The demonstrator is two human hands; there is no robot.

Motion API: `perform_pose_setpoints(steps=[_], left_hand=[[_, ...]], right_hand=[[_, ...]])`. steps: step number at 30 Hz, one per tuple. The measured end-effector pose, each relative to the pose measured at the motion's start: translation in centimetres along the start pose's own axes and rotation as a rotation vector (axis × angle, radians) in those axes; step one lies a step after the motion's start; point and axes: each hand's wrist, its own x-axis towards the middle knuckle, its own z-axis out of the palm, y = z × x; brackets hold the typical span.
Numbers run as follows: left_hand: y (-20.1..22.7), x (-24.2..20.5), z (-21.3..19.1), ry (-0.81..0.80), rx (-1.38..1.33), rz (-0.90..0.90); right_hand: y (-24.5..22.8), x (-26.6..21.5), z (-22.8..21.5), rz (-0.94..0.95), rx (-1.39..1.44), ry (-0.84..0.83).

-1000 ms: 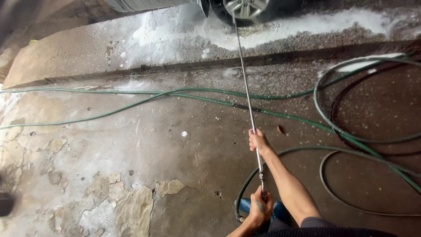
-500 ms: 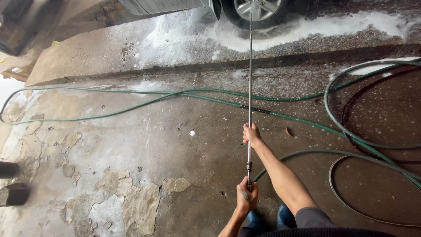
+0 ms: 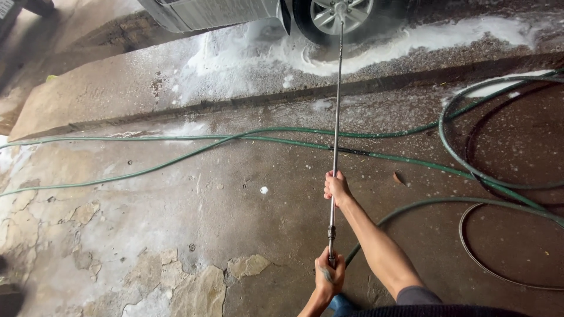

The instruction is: Applying cleaning foam to the exterior of a van using a pressure washer foam lance

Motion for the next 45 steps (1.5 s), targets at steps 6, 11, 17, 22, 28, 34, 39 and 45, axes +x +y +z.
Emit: perform_pose_setpoints(steps=[6, 11, 17, 22, 28, 34, 39, 45], left_hand=[[4.1, -0.4, -6.2, -0.056, 0.009, 0.058], [11.7, -0.5, -8.4, -0.186, -0.057, 0.139], [17.1, -1.4, -8.0, -0.306, -0.108, 0.184], [18.6, -2.0, -5.6, -0.336, -0.183, 0.181], [22.0, -3.1, 0.8, -0.312, -0.212, 0.198], [24.0, -4.2, 10.1, -0.326, -0.117, 0.202], [26.3, -4.4, 18.6, -0.259, -0.159, 0.158], [28.8, -5.4, 25.8, -0.242, -0.147, 0.196]], right_hand=[[-2.3, -3.0, 4.9, -0.061, 0.064, -0.056], [-7.5, -2.7, 6.8, -0.183, 0.01, -0.144], [-10.5, -0.6, 5.9, -0.146, 0.289, -0.206], [-12.3, -1.3, 3.1, -0.157, 0.267, -0.181], [-16.1, -2.3, -2.2, -0.146, 0.253, -0.143], [-19.2, 0.4, -11.0, -0.101, 0.294, -0.256], [-22.4, 3.0, -17.0, -0.054, 0.302, -0.351], [-26.1, 1.6, -21.2, -0.029, 0.284, -0.341]])
